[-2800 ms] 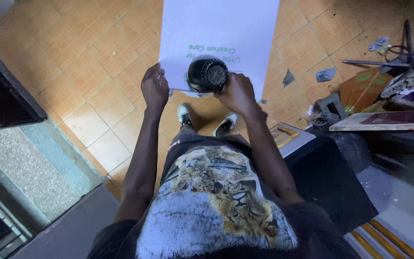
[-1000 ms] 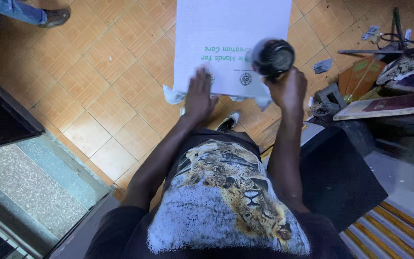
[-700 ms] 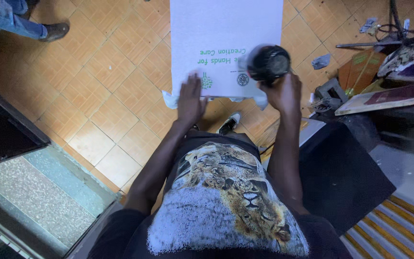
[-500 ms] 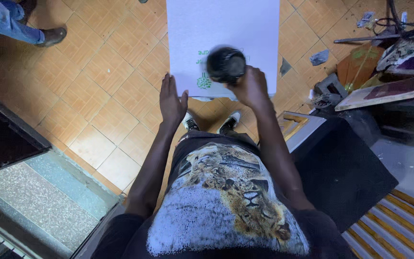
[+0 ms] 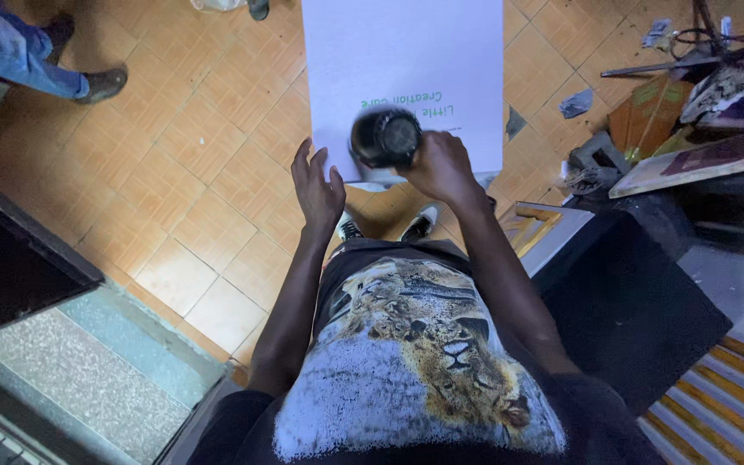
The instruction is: The person uses a handheld heat gun to apply heat to a printed design on a white fabric item laid on a table. The person moves the heat gun back and forth over the printed area while occasionally using the left hand to hold the fabric flat.
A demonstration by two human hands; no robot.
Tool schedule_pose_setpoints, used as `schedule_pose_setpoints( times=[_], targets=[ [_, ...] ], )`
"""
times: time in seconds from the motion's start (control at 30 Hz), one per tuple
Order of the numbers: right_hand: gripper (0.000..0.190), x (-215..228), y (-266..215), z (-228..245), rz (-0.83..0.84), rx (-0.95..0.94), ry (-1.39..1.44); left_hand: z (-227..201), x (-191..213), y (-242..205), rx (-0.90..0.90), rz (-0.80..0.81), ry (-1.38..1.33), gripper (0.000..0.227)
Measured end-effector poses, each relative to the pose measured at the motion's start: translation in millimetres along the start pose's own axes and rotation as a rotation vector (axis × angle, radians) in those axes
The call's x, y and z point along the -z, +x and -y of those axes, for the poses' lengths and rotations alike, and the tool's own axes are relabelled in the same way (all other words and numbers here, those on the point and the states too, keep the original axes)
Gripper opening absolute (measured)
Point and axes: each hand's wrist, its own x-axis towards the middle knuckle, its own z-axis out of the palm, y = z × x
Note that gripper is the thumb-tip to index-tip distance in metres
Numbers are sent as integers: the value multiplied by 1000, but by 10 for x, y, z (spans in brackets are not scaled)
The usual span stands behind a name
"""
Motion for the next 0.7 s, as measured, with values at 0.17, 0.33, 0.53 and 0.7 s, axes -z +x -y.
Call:
schedule_pose_setpoints(
  times=[0.17, 0.33, 0.53, 0.7],
  targets=[
    [35, 107, 235, -173, -83, -43, -2, 15, -33, 111, -16, 54, 25, 40],
    [35, 444, 195, -578, -258, -175, -111, -30, 28, 215, 273, 210, -12, 64],
    [29, 428, 121, -592, -280, -239, -58, 15, -49, 227, 431, 325, -26, 64],
    [37, 37, 317, -158, -225, -175, 78, 23, -9, 243, 496, 351, -48, 61]
  ],
)
